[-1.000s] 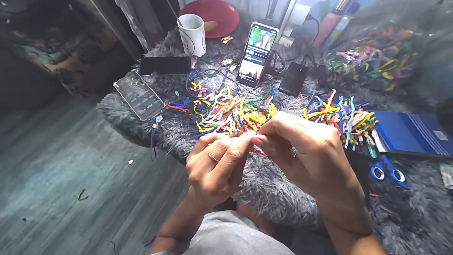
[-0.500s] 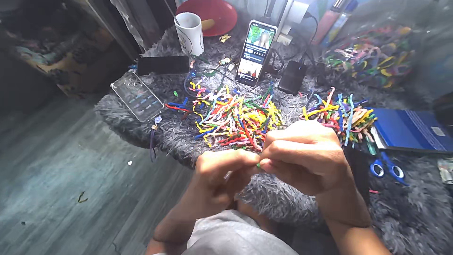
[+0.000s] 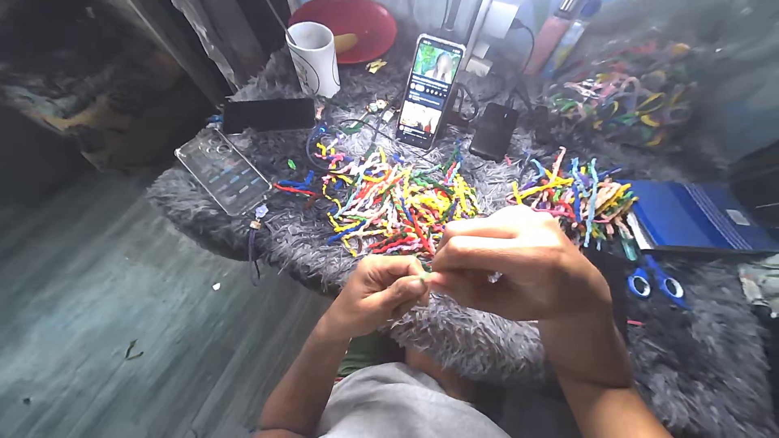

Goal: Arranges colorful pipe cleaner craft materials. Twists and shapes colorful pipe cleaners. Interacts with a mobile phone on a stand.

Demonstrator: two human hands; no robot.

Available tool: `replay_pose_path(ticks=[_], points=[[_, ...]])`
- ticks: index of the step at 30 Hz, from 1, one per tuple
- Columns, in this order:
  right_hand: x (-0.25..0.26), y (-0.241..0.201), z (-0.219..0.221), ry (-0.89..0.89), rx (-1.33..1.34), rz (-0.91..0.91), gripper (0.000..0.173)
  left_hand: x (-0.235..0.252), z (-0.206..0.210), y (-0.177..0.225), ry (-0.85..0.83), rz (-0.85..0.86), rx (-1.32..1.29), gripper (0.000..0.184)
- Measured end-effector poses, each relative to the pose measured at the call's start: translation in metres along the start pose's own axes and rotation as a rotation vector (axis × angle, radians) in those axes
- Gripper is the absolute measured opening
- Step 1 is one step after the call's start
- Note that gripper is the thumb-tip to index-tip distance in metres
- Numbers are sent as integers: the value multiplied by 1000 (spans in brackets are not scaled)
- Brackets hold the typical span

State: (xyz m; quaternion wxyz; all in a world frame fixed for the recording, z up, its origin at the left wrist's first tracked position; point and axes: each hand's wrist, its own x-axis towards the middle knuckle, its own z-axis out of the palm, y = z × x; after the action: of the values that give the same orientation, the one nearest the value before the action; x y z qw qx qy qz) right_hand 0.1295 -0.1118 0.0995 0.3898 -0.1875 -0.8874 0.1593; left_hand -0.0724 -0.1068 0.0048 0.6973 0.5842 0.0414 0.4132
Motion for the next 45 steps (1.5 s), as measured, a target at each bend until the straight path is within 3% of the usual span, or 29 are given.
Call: replay_pose_path(ticks=[8,12,14,17,23,26,29,33,38,45], points=[[-9,-5,-29,49,-202,80,18,8,4,-4,-7,23,293,29],[-12,-2,-40,42,-240,69,18,14,18,-9,28,285,817,38],[-12,2,-41,34,-216,63,18,16,26,-7,-16,419,894,37],[-12,-2,-43,54,-203,41,19,17,28,-5,-81,425,712,38],[-17,2,-52,81,-38,23,20,22,25,-18,-156,194,88,38],[-19,16,-61,79,-63,71,21,34,19,-22,-90,138,168,41],[-29,22,-76,132,-214,237,21,47,7,-31,49,132,464,32],[-46,23,-101,206,-499,671,20,50,-9,-44,314,122,770,19],[-67,41,-123,308,-515,951,18,45,-38,-68,599,255,1133,23],[-88,65,-137,334,-541,1125,22,41,-39,-76,568,218,1265,24]])
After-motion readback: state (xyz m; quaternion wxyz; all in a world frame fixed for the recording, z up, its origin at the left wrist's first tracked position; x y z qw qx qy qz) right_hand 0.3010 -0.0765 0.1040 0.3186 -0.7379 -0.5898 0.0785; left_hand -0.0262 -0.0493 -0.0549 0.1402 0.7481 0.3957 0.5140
